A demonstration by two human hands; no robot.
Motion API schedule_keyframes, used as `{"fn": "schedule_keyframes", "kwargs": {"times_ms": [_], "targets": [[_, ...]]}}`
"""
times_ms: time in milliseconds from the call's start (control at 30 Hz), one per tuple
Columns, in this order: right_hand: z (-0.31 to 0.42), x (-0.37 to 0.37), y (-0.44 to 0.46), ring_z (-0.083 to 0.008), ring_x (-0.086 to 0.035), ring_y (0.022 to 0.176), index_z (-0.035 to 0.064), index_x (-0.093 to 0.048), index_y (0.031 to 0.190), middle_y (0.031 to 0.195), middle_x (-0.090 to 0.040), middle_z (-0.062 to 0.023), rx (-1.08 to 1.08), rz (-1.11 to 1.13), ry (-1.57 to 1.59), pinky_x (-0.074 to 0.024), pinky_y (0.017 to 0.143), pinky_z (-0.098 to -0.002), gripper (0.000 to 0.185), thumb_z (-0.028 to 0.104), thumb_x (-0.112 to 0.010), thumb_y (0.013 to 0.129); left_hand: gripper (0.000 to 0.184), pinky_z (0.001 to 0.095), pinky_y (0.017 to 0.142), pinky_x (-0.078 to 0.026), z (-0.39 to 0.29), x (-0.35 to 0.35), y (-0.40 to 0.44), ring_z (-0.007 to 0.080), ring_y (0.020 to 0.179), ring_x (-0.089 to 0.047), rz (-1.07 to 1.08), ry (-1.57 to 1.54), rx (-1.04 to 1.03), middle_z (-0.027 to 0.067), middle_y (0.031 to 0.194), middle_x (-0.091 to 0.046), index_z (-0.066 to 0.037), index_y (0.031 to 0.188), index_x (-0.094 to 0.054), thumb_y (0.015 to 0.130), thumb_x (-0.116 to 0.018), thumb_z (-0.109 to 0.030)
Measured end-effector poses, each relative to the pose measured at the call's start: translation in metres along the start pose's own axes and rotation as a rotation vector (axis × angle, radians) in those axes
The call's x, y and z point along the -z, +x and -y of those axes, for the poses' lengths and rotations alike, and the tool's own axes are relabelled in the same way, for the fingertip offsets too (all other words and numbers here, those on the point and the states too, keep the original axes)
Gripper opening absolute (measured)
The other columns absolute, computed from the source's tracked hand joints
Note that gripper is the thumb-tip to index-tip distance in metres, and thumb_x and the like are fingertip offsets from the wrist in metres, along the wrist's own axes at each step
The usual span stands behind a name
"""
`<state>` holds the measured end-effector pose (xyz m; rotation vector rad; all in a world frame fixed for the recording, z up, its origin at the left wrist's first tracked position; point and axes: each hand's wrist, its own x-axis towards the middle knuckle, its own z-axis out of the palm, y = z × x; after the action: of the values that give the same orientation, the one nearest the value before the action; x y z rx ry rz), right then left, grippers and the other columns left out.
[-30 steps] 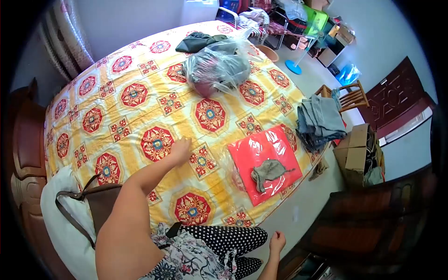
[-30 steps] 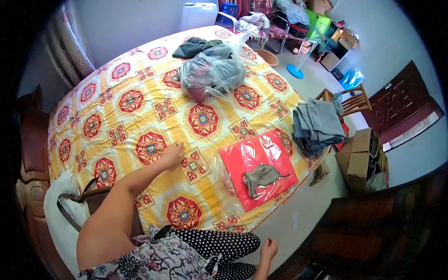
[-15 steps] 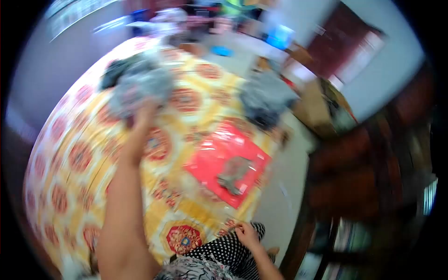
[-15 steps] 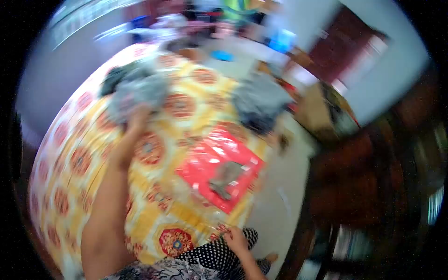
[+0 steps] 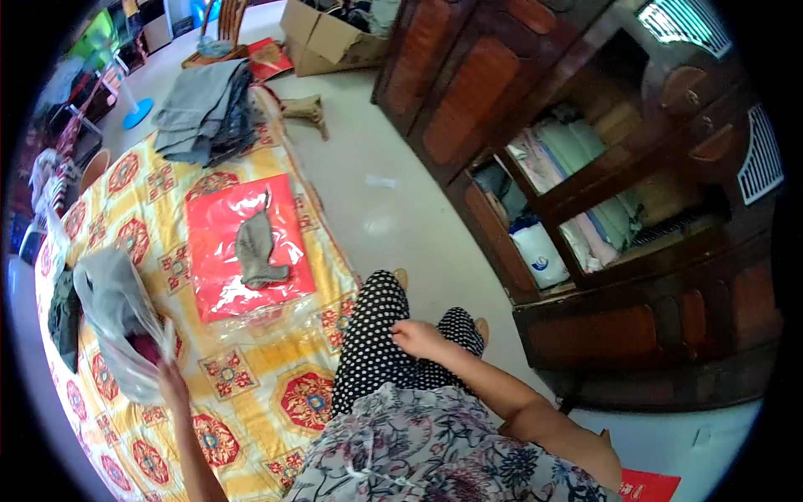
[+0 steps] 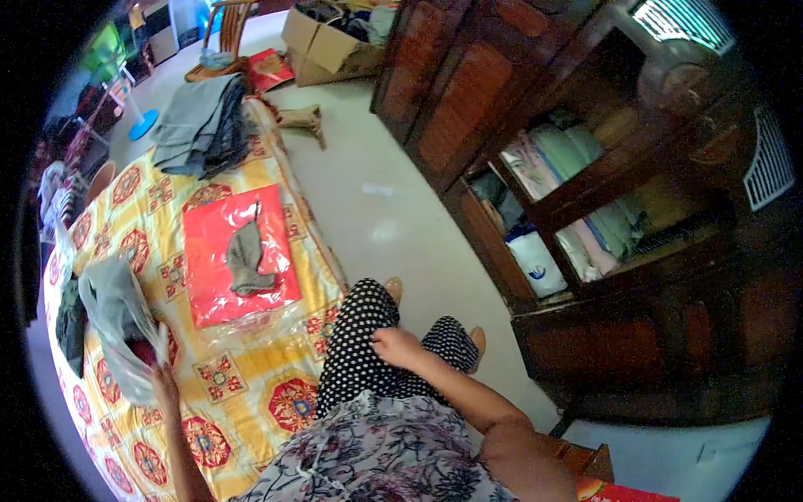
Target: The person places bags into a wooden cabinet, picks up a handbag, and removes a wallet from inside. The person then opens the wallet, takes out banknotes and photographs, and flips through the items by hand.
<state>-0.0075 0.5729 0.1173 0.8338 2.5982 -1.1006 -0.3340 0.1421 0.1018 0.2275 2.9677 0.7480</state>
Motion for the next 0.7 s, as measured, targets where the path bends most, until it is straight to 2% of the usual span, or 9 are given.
{"fn": "schedule_keyframes", "kwargs": {"times_ms": [67,133,167,267,367,433,467,600,700], "targets": [[0.029,-0.003,0.003,-0.0308,-0.057,0.082,0.0053,-0.057,0.090,0.087,-0.059,-0.0149,0.123,0.058,-0.017,-0.0447,0.070,-0.0393,0.023,0.022,-0.050,0.076,0.029,0.0348,0.074,-0.039,-0.029,-0.045,-0.065,0.0219,0.084,-0.051,0.145,-1.510,0.234,0.0083,0.093,-0.055,-0.003,0.099,-0.051,0.088,-0.040,-0.028],[0.055,-0.009,0.009,-0.0252,-0.058,0.078,0.0048,-0.054,0.099,0.091,-0.059,-0.0126,0.279,0.207,0.008,-0.0454,0.071,-0.0345,0.029,0.021,-0.056,0.075,0.031,0.0294,0.076,-0.040,-0.089,-0.059,-0.133,0.0145,0.089,-0.049,0.485,-1.337,0.161,0.0019,0.101,-0.052,-0.007,0.107,-0.049,0.088,-0.037,-0.028],[0.069,-0.012,0.010,-0.0227,-0.057,0.079,0.0038,-0.053,0.102,0.092,-0.059,-0.0112,0.368,0.334,0.146,-0.0455,0.072,-0.0353,0.033,0.019,-0.059,0.074,0.028,0.0286,0.066,-0.043,-0.131,-0.063,-0.164,0.0138,0.083,-0.052,0.546,-1.076,0.300,0.0055,0.094,-0.055,-0.007,0.102,-0.053,0.087,-0.038,-0.026],[0.085,-0.020,0.006,-0.0163,-0.053,0.089,0.0031,-0.050,0.104,0.099,-0.055,-0.0088,0.382,0.795,0.423,-0.0435,0.079,-0.0307,0.042,0.011,-0.068,0.066,0.021,0.0380,0.064,-0.044,-0.230,-0.083,-0.197,0.0291,0.075,-0.055,0.569,-0.884,-0.249,0.0184,0.081,-0.057,0.002,0.090,-0.051,0.083,-0.046,-0.017],[0.068,-0.007,0.000,-0.0165,-0.047,0.099,0.0056,-0.039,0.120,0.110,-0.049,-0.0085,0.428,0.694,0.357,-0.0402,0.085,-0.0311,0.061,0.010,-0.068,0.067,0.026,0.0370,0.068,-0.043,-0.281,-0.032,-0.201,0.0337,0.082,-0.053,0.443,-0.609,-0.574,0.0190,0.085,-0.053,-0.003,0.098,-0.050,0.076,-0.056,-0.017],[0.069,0.010,-0.011,-0.0169,-0.045,0.102,0.0061,-0.034,0.125,0.114,-0.047,-0.0085,0.404,0.634,0.382,-0.0395,0.085,-0.0308,0.068,0.009,-0.068,0.067,0.030,0.0368,0.069,-0.043,-0.263,-0.021,-0.197,0.0322,0.083,-0.054,0.338,-0.548,-0.601,0.0178,0.088,-0.054,-0.003,0.100,-0.049,0.074,-0.058,-0.018],[0.066,0.025,-0.023,-0.0171,-0.043,0.104,0.0067,-0.030,0.128,0.117,-0.044,-0.0081,0.294,0.623,0.608,-0.0385,0.086,-0.0308,0.072,0.009,-0.068,0.066,0.035,0.0367,0.069,-0.043,-0.258,-0.015,-0.198,0.0306,0.084,-0.054,0.251,-0.464,-0.665,0.0166,0.091,-0.054,-0.004,0.102,-0.048,0.072,-0.060,-0.018],[0.056,0.029,-0.029,-0.0174,-0.040,0.108,0.0072,-0.029,0.128,0.120,-0.042,-0.0070,0.214,0.436,0.872,-0.0357,0.087,-0.0306,0.074,0.011,-0.068,0.066,0.057,0.0422,0.085,-0.036,-0.218,0.004,-0.153,0.0317,0.102,-0.046,-0.260,-0.021,-0.578,0.0154,0.113,-0.048,-0.005,0.113,-0.045,0.065,-0.068,-0.026],[0.078,0.019,-0.025,-0.0198,-0.041,0.110,0.0018,-0.034,0.124,0.119,-0.044,-0.0111,0.411,0.228,0.560,-0.0344,0.089,-0.0318,0.069,0.021,-0.069,0.068,0.073,0.0431,0.093,-0.030,-0.217,-0.004,-0.106,0.0317,0.110,-0.040,-0.257,0.120,-0.492,0.0156,0.116,-0.046,-0.005,0.120,-0.040,0.060,-0.071,-0.032]]}}
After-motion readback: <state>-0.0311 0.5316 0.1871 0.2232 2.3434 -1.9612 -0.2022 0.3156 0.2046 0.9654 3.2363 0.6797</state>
